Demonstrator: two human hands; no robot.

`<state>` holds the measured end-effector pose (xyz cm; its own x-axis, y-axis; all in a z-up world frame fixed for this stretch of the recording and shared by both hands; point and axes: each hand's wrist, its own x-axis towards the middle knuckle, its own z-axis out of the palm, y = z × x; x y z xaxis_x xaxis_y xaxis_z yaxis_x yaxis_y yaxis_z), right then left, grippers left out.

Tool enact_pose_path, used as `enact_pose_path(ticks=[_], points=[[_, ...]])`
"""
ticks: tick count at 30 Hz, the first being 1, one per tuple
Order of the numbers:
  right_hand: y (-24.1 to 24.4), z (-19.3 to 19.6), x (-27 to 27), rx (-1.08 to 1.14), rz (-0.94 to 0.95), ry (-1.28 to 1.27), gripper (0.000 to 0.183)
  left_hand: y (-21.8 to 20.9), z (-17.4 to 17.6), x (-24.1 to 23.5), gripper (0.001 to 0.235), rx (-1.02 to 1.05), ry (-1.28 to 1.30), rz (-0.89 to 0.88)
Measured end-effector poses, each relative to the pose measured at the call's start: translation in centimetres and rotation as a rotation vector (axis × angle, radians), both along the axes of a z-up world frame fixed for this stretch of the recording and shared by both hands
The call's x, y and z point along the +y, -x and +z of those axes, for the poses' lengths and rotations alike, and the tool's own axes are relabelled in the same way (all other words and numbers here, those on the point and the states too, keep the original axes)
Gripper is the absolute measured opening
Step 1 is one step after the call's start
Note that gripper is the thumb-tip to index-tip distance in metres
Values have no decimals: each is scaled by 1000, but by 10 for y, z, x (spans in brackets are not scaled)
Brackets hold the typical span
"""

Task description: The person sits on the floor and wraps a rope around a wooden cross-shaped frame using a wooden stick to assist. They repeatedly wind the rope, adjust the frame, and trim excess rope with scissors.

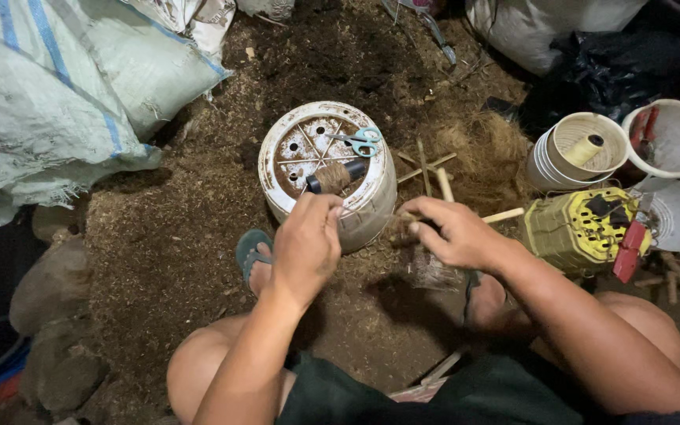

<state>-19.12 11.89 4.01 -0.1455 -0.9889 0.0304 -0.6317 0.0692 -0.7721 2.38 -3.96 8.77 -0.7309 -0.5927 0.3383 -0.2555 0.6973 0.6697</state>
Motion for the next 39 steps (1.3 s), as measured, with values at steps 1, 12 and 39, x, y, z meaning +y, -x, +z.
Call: enact_pose_path(ticks=[1, 12, 39], points=[[2, 1, 0, -7, -20, -30, 31, 0, 3, -2, 10, -5, -7, 20], [6, 13, 3, 16, 50, 44, 31, -8, 5, -26, 13, 42, -461, 2], [2, -11, -26, -844, -372, 36, 23, 20, 4, -16, 69, 138, -299, 184]])
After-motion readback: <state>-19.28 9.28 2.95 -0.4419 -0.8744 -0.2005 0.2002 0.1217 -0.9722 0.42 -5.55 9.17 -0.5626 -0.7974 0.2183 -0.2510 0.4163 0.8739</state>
